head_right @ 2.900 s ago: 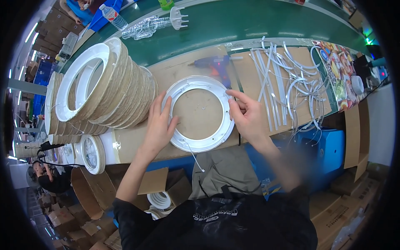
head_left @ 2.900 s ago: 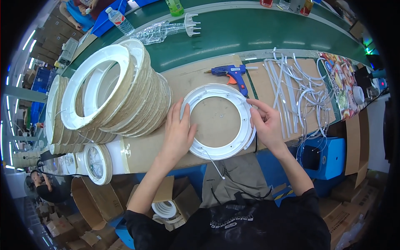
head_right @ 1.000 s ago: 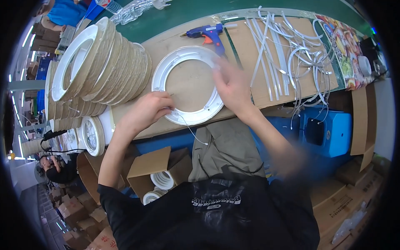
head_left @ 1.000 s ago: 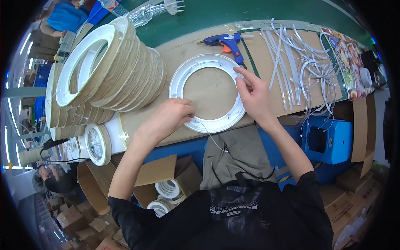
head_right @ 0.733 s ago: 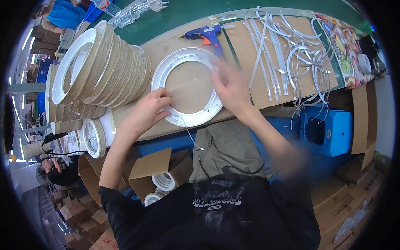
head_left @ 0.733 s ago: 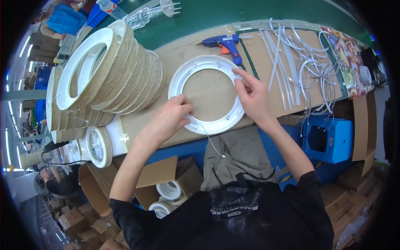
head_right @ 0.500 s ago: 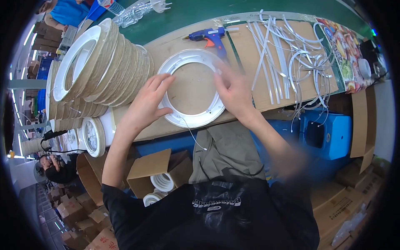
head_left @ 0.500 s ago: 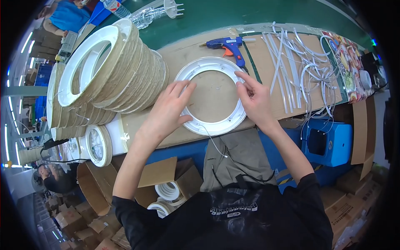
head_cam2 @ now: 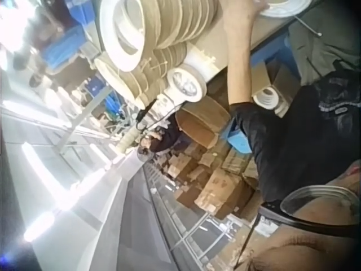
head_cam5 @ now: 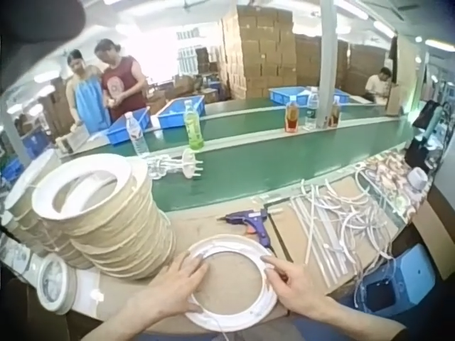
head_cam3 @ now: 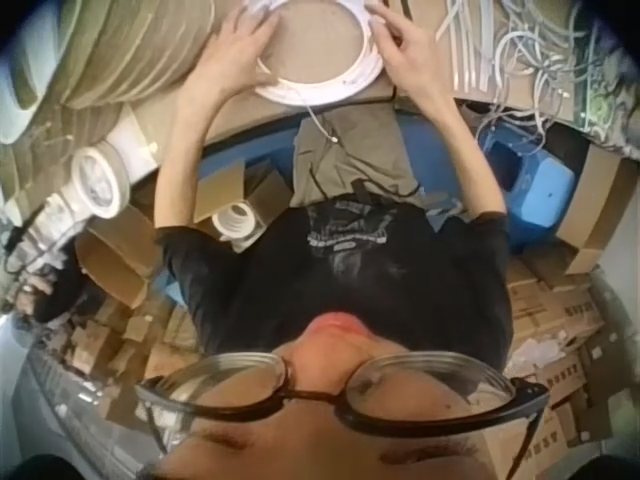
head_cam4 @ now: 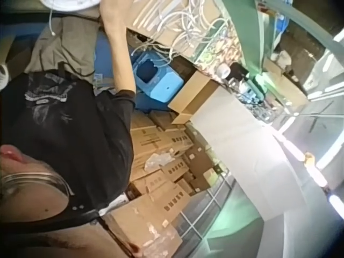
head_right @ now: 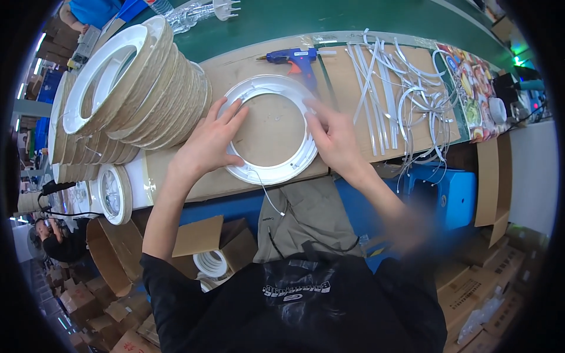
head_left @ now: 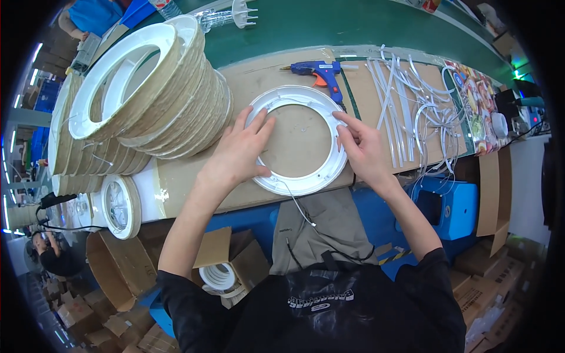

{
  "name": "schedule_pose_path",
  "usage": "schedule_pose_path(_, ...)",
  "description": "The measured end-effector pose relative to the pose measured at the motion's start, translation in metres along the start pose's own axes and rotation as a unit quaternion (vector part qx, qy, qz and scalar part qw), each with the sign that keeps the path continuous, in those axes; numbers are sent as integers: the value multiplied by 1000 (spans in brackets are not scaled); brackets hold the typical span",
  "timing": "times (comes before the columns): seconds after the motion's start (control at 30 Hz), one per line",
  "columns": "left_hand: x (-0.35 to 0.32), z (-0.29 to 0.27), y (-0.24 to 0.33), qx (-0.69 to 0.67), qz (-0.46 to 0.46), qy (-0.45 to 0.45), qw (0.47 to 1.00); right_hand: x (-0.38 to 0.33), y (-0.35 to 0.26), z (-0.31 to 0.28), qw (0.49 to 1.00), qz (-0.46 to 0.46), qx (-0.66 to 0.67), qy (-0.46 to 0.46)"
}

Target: Assembling LED ceiling light fixtures by applying glue to the frame and installing LED strips.

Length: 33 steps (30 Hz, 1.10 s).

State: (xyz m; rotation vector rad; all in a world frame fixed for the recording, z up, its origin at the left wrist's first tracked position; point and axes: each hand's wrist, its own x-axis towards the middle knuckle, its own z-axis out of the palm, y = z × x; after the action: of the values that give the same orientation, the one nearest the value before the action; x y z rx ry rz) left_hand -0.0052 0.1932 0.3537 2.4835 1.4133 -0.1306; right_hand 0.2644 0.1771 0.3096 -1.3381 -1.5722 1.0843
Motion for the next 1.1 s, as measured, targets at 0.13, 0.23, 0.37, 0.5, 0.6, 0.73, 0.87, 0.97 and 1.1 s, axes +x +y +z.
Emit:
schedule_pose_path(0.13,2,4,-6,-18,6,24,1000,3,-9,3,1000,17,2,4)
schedule_pose_path(0.23,4,1,-3,-5,-4,15,1000,8,-11,3,999,-1,-50,14)
schedule_pose_path(0.37,1,3,5,-3,-17,8,1000,13,-20,-6,984,-4,-174,-35)
schedule_pose_path(0.5,-6,9,22,4,-43,22,999,17,-22,-12,922,-87,-372,-60)
schedule_pose_path(0.6,-6,9,19,-9,-43,21,999,20,-27,-15,889,-94,-440,-88)
schedule_pose_path(0.73,-8,9,19,-7,-47,21,999,23,-28,-9,830,-118,-532,-117)
schedule_pose_path(0.87,-6,14,21,4,-49,36,998,29,-23,-8,811,-119,-551,-154)
schedule_pose_path(0.97,-7,16,23,10,-45,52,998,34,-17,-7,797,-122,-566,-172)
schedule_pose_path(1.1,-6,18,21,3,-44,62,997,34,-28,-15,809,-138,-542,-179)
